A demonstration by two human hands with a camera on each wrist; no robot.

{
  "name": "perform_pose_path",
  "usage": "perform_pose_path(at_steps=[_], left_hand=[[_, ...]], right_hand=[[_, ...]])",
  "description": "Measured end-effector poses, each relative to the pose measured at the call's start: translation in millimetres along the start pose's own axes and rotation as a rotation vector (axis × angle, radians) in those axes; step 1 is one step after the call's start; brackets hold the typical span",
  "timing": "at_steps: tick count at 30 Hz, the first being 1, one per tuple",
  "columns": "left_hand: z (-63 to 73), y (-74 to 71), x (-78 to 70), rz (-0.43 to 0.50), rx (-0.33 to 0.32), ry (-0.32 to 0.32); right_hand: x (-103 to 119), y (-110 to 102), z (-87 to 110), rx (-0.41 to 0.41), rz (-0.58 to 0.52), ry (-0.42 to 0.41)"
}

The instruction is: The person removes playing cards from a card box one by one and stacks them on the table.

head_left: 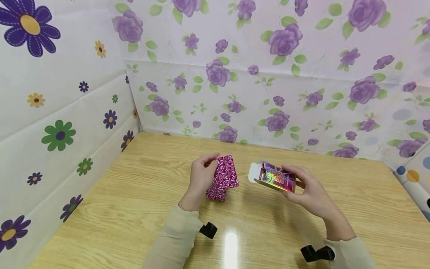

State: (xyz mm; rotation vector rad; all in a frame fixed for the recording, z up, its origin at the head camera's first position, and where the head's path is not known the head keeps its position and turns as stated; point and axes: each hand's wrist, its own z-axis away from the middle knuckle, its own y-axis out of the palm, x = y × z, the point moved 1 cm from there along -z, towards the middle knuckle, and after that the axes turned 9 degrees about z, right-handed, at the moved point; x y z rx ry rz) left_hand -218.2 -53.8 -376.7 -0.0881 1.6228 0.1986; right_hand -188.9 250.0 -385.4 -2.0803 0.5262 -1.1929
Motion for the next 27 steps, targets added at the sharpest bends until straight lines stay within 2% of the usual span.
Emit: perform_pose_path(at_steps=[4, 11, 17, 27], left_hand=[[-1.3, -1.3, 2.1, 0.033, -0.02, -0.015], [-3.0, -2.0, 3.4, 0.077, -0.045, 0.001], [-5.4, -3.5, 8.7, 0.067, -0.043, 0.013], [-10.1, -7.8, 16.1, 0.022, -0.057, -0.033]], right_hand=[[-0.5, 1.0, 0.4, 0.002, -0.002, -0.003], [-0.6, 1.4, 1.2, 0.004, -0.006, 0.002], [-0.3, 1.0, 1.2, 0.004, -0.006, 0.004], [-0.2, 0.9, 0.4, -0.004, -0.011, -0.013]])
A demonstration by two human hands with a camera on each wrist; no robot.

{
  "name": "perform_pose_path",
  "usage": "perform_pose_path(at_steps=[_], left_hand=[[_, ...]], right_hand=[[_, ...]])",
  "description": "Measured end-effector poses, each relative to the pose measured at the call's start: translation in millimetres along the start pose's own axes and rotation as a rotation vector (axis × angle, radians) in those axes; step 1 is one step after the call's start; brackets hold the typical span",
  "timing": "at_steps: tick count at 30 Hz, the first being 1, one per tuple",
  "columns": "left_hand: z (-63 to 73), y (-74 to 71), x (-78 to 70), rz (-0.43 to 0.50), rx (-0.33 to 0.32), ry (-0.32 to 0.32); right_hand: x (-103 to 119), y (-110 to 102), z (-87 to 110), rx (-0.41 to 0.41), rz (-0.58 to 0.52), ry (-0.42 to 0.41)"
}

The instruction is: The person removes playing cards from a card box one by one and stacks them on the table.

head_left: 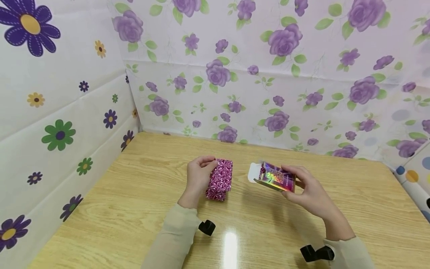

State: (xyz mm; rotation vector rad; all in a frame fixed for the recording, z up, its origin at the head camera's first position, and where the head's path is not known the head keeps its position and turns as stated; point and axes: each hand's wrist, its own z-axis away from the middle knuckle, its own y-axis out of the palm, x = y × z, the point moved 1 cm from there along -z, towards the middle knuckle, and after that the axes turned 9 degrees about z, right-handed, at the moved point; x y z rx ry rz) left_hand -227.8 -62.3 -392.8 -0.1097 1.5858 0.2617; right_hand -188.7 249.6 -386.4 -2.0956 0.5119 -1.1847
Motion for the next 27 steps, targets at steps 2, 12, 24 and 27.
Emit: perform_pose_path(at_steps=[2, 12, 24, 27], left_hand=[[-1.5, -0.4, 1.2, -0.002, -0.001, -0.001], [-5.2, -3.6, 6.6, -0.05, -0.005, 0.023], [-8.7, -4.2, 14.1, -0.098, -0.013, 0.052], [-8.6, -4.2, 15.3, -0.103, -0.012, 0.031]], right_hand=[[-0.5, -0.4, -0.1, -0.002, 0.0, -0.001], [-0.3, -1.0, -0.9, 0.0, -0.005, 0.004], [-0.1, -1.5, -0.3, 0.002, 0.005, 0.012], [0.3, -1.9, -0.1, 0.004, 0.008, 0.014]])
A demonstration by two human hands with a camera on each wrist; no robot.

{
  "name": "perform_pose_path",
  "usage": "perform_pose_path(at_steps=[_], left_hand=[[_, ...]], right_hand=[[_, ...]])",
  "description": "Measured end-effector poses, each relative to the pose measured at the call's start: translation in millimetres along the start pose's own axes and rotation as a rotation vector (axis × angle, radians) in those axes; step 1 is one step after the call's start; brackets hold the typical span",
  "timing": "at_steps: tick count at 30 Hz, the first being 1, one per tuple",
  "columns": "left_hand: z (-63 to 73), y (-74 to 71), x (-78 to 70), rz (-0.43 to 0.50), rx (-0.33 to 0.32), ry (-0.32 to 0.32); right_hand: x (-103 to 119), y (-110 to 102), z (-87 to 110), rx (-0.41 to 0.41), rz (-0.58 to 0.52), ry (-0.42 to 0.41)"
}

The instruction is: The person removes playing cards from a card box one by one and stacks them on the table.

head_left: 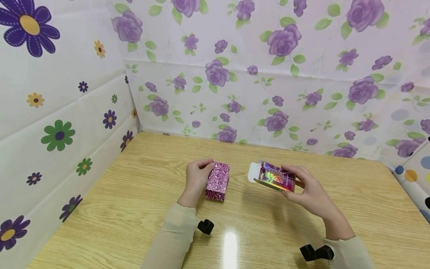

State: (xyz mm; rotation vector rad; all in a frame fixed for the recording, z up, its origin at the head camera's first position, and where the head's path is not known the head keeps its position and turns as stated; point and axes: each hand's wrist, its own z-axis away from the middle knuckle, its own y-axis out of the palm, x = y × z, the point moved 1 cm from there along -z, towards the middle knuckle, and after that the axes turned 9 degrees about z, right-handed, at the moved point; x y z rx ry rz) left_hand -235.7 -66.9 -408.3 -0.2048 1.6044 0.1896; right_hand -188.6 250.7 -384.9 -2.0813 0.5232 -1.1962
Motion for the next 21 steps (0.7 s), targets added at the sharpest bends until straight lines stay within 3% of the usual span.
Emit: perform_pose_path(at_steps=[21], left_hand=[[-2.9, -2.0, 8.0, -0.045, 0.013, -0.064]], right_hand=[[-0.3, 0.2, -0.7, 0.0, -0.009, -0.005]])
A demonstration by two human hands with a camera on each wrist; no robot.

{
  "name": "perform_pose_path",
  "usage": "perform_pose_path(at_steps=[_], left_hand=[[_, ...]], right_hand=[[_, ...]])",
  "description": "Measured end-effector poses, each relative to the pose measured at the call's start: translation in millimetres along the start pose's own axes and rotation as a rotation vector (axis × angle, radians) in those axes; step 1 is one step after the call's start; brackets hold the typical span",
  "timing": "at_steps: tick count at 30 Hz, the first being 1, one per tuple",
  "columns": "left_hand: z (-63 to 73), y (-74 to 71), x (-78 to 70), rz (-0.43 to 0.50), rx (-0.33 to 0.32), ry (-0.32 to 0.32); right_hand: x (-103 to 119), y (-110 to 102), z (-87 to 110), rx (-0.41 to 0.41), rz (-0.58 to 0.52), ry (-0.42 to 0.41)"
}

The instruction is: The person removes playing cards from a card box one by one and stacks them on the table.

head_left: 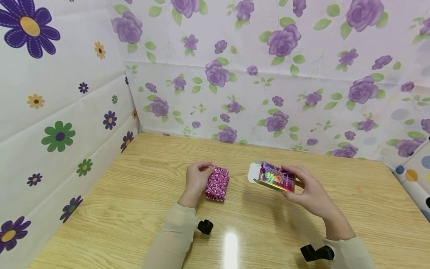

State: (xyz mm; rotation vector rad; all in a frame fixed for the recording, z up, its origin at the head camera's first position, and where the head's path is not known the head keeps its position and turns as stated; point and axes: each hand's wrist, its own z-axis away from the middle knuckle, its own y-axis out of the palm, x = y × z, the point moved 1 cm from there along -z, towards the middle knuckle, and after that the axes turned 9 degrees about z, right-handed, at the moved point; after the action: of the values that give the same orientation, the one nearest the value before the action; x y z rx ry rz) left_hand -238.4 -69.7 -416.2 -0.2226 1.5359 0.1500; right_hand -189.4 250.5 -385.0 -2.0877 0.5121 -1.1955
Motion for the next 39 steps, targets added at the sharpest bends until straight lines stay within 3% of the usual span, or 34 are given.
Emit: perform_pose_path(at_steps=[11, 23, 39], left_hand=[[-2.2, -1.7, 5.7, -0.102, 0.022, 0.015], [-2.9, 1.4, 11.4, -0.273, 0.01, 0.146], [-2.1, 3.8, 13.6, -0.345, -0.012, 0.189]], right_hand=[[0.0, -0.2, 0.7, 0.003, 0.001, 0.002], [0.9, -0.4, 0.3, 0.002, 0.006, -0.003], [1.8, 0.9, 0.0, 0.009, 0.017, 0.008]])
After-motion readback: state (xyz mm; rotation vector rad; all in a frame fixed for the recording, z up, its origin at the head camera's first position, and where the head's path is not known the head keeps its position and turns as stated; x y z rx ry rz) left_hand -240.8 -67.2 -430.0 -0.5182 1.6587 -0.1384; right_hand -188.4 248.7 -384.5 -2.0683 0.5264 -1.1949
